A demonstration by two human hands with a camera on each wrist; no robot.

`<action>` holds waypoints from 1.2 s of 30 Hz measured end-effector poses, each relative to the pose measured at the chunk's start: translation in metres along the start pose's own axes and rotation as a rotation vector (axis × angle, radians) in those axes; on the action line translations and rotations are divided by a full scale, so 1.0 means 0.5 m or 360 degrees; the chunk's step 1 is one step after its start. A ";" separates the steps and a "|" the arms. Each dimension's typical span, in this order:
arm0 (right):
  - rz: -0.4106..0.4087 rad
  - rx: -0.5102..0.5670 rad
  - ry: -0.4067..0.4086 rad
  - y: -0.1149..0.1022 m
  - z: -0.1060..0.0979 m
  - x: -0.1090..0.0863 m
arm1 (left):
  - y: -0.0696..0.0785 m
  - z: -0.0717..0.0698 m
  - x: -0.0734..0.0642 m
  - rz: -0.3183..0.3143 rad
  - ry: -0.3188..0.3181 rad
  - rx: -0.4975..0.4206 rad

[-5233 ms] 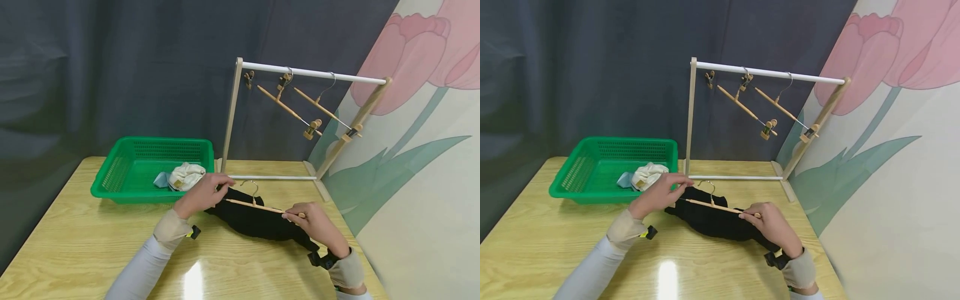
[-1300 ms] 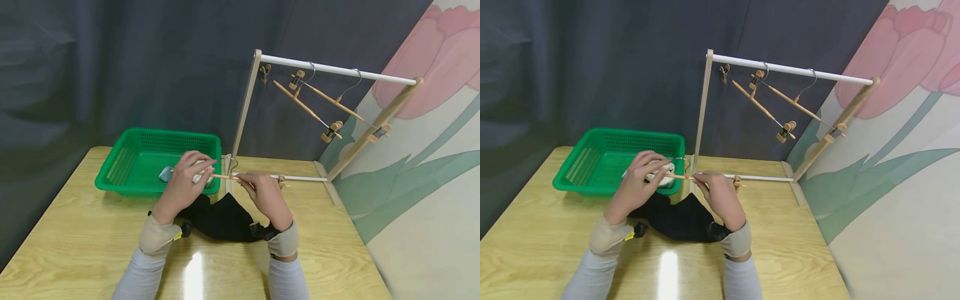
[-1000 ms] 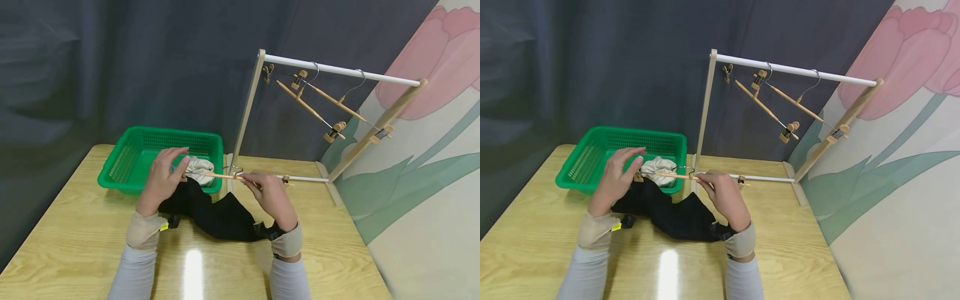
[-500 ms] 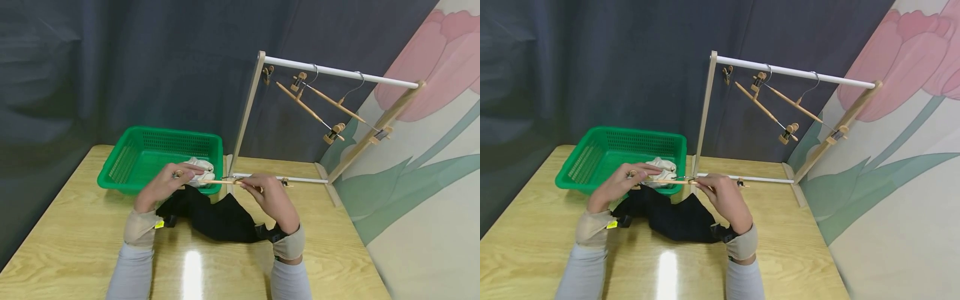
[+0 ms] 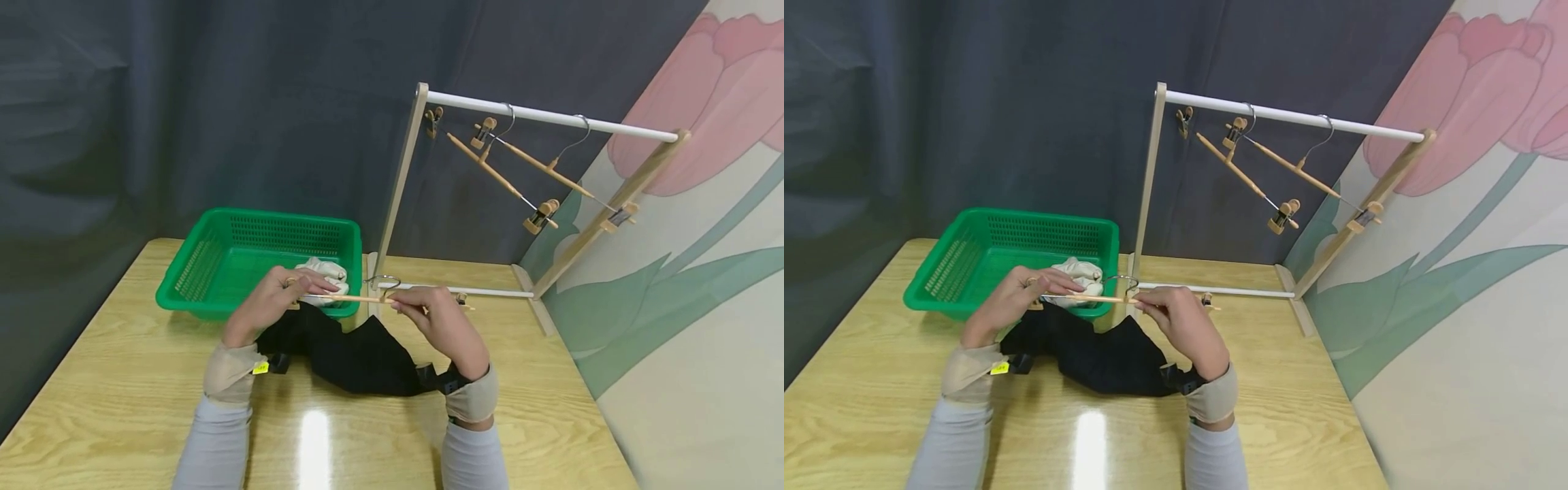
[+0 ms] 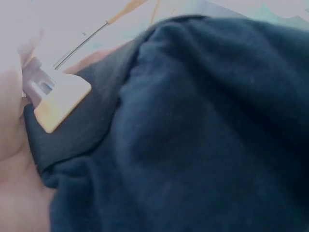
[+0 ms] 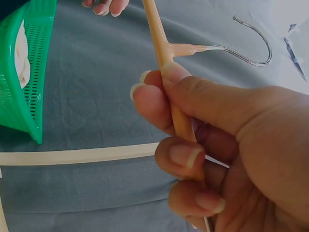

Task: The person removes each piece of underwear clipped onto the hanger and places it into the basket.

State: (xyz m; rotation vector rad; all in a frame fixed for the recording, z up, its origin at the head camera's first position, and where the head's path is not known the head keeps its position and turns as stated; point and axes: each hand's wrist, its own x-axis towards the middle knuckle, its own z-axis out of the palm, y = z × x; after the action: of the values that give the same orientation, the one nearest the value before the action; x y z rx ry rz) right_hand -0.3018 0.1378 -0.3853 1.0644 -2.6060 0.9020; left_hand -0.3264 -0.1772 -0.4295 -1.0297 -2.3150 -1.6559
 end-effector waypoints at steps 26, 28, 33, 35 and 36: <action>-0.0022 -0.0074 0.0101 -0.004 0.001 0.003 | 0.015 0.000 0.002 0.0163 0.0108 0.0080; -0.0033 -0.0074 0.0113 -0.006 0.001 0.002 | 0.020 0.000 0.001 0.0154 0.0119 0.0106; -0.0097 -0.0046 0.0153 -0.011 0.002 0.000 | 0.042 -0.002 -0.008 0.0114 0.0197 0.0221; -0.0128 -0.0029 0.0164 -0.014 0.002 -0.001 | 0.052 -0.004 -0.012 0.0145 0.0215 0.0265; -0.0141 -0.0022 0.0168 -0.015 0.002 -0.001 | 0.055 -0.005 -0.013 0.0163 0.0218 0.0284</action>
State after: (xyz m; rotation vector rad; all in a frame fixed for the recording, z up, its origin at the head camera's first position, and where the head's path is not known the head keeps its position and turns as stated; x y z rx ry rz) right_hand -0.2961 0.1332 -0.3827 1.0891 -2.4558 0.8939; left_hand -0.3061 -0.1775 -0.4096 -0.9492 -2.2339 -1.4067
